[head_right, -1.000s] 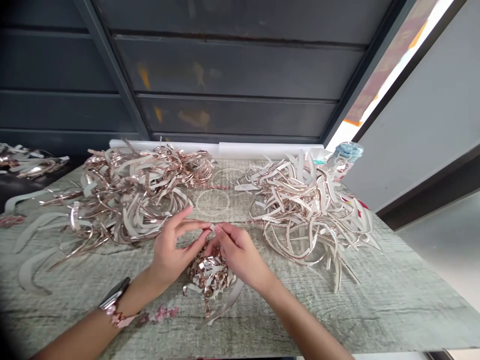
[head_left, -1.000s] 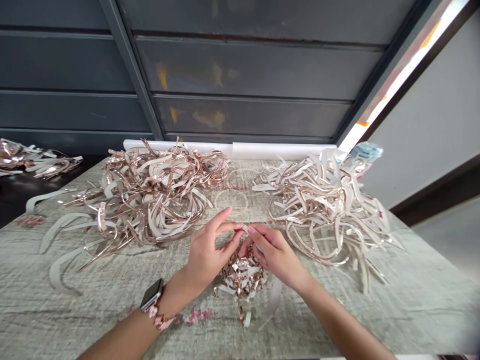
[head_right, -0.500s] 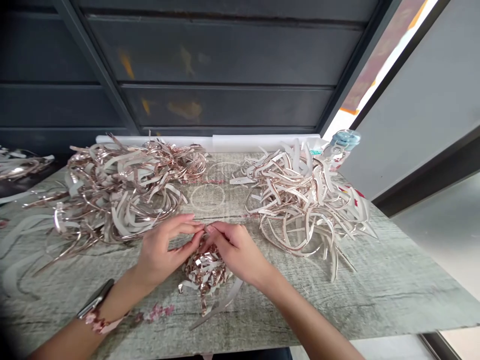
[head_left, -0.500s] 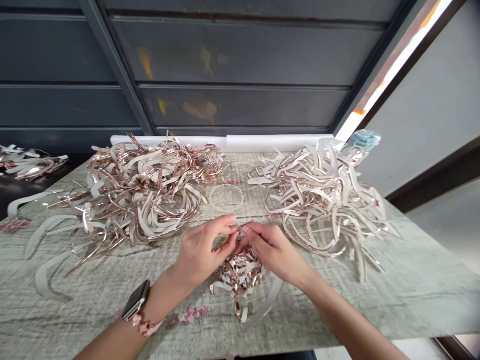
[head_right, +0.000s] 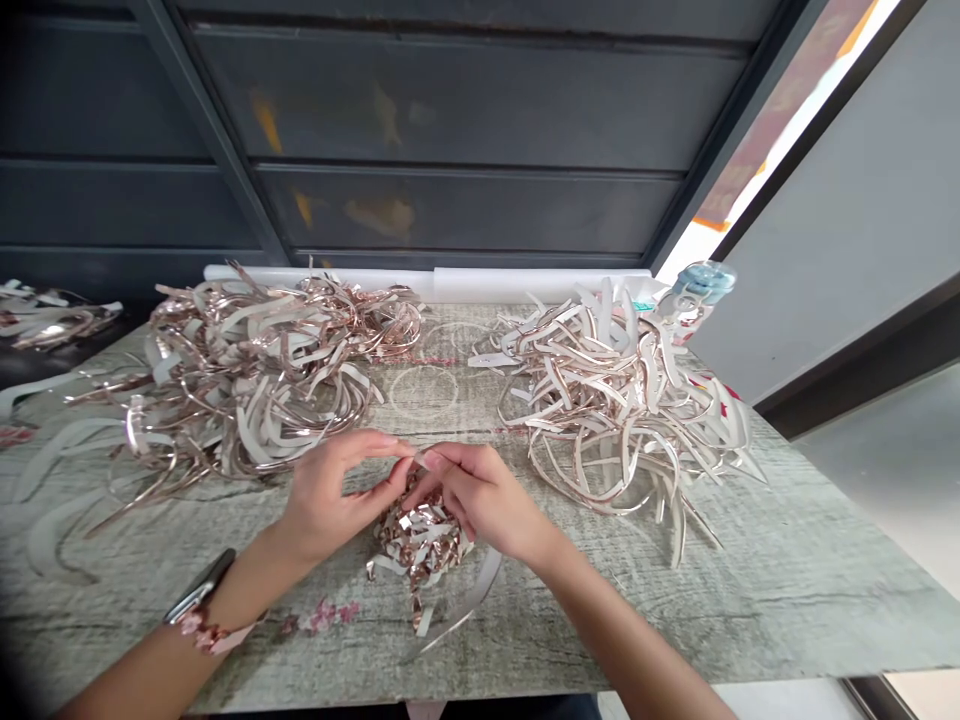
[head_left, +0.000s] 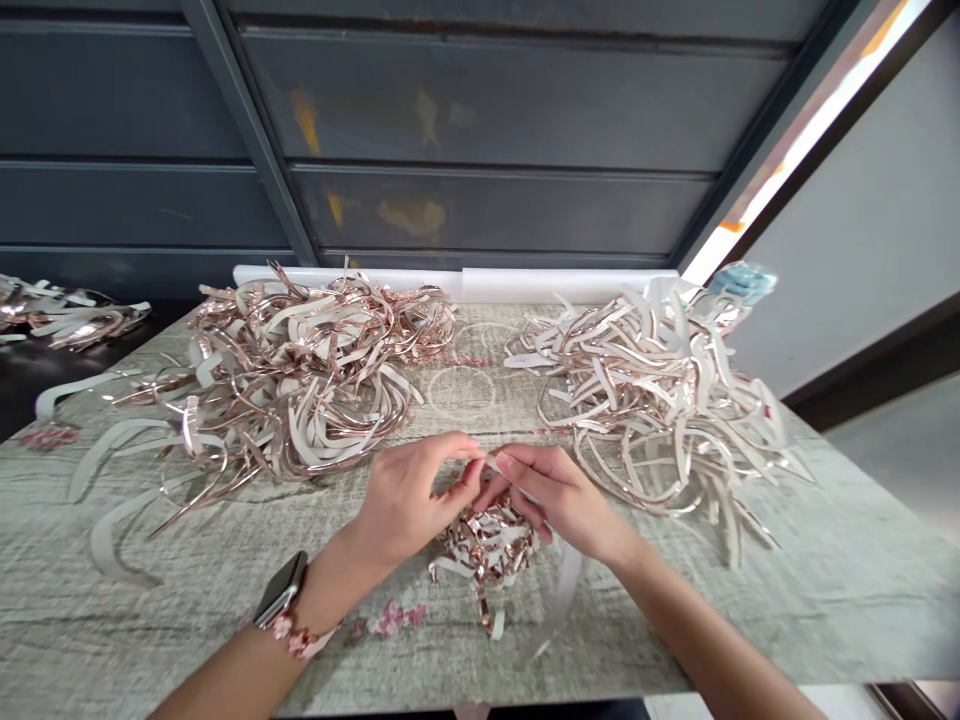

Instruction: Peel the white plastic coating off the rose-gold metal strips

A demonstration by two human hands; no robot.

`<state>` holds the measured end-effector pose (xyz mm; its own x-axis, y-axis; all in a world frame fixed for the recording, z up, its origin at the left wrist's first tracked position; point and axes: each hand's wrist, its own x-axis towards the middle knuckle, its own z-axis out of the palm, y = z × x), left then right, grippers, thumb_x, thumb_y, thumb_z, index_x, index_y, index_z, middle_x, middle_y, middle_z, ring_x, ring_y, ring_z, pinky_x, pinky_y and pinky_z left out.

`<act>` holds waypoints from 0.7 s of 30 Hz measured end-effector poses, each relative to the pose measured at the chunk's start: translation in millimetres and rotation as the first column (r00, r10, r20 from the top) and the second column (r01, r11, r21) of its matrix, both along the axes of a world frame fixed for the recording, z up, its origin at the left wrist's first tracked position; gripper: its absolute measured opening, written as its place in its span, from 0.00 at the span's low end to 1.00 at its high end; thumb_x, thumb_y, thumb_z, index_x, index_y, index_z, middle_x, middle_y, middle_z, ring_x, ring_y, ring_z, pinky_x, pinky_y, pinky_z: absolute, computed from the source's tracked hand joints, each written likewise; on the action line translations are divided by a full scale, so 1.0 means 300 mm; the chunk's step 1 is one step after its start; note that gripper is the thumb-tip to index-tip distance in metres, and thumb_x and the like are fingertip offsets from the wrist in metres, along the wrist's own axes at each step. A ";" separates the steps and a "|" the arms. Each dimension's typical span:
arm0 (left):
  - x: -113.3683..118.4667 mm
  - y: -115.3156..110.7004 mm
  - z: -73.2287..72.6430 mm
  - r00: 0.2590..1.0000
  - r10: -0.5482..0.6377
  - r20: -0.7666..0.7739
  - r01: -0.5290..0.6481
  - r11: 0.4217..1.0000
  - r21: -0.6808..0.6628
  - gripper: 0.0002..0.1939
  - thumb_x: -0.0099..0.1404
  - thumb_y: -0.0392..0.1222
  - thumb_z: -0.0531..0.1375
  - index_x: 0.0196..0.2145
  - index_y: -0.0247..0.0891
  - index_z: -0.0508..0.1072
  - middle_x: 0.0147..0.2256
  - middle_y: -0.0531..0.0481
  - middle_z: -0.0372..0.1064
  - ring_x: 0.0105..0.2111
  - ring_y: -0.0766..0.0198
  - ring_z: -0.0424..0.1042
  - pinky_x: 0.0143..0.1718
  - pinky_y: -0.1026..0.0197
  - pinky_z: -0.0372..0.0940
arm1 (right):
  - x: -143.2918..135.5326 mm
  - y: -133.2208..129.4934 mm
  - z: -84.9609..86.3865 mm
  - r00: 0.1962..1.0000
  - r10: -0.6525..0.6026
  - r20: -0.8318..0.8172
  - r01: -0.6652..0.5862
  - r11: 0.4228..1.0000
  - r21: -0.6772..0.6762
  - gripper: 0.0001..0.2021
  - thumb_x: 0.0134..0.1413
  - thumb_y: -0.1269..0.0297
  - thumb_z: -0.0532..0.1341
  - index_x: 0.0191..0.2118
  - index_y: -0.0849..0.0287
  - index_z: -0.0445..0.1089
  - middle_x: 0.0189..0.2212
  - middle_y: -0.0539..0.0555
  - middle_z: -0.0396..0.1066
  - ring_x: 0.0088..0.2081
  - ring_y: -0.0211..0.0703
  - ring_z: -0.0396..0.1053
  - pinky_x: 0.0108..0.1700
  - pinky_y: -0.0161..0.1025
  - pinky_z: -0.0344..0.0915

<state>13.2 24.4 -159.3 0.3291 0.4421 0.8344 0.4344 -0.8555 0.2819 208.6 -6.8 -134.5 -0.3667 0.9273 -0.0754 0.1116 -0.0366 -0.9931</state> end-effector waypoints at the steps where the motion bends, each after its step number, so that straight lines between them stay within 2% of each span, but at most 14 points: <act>1: -0.006 0.003 0.002 1.000 -0.012 -0.011 0.012 1.000 0.028 0.19 0.64 0.32 0.66 0.50 0.40 0.68 0.37 0.50 0.82 0.34 0.63 0.83 0.36 0.62 0.77 | 0.004 0.004 0.000 0.999 0.012 -0.048 -0.014 0.999 -0.044 0.18 0.67 0.53 0.55 0.31 0.59 0.71 0.15 0.47 0.68 0.14 0.33 0.50 0.18 0.34 0.53; 4: -0.020 0.017 0.008 0.999 -0.037 -0.031 0.040 0.992 0.116 0.23 0.62 0.31 0.67 0.53 0.42 0.68 0.39 0.52 0.82 0.39 0.61 0.83 0.43 0.57 0.77 | 0.016 0.016 -0.006 0.985 0.045 -0.164 -0.068 0.988 -0.137 0.16 0.65 0.53 0.58 0.31 0.59 0.71 0.25 0.55 0.79 0.14 0.32 0.56 0.18 0.33 0.54; 8: -0.028 0.027 0.014 0.996 -0.011 -0.091 0.031 0.975 0.220 0.25 0.60 0.29 0.69 0.53 0.41 0.68 0.37 0.55 0.83 0.41 0.61 0.82 0.54 0.50 0.71 | 0.025 0.023 -0.019 0.975 0.056 -0.213 -0.100 0.974 -0.201 0.16 0.64 0.53 0.60 0.34 0.61 0.75 0.28 0.57 0.82 0.15 0.33 0.60 0.18 0.33 0.56; 15: -0.018 0.010 0.026 0.987 0.058 -0.147 -0.016 0.963 0.269 0.25 0.61 0.30 0.69 0.53 0.42 0.68 0.37 0.56 0.83 0.39 0.60 0.82 0.48 0.52 0.66 | 0.024 0.027 -0.025 0.965 0.054 -0.258 -0.122 0.959 -0.256 0.16 0.62 0.53 0.62 0.37 0.63 0.78 0.28 0.58 0.82 0.15 0.32 0.61 0.17 0.32 0.54; 21: -0.006 -0.001 0.022 0.989 0.084 -0.124 -0.047 0.960 0.277 0.22 0.60 0.28 0.68 0.49 0.44 0.68 0.33 0.58 0.82 0.31 0.62 0.81 0.43 0.53 0.63 | 0.022 0.026 -0.022 0.964 0.048 -0.261 -0.118 0.958 -0.261 0.16 0.61 0.53 0.62 0.36 0.63 0.77 0.28 0.58 0.82 0.14 0.32 0.60 0.18 0.32 0.55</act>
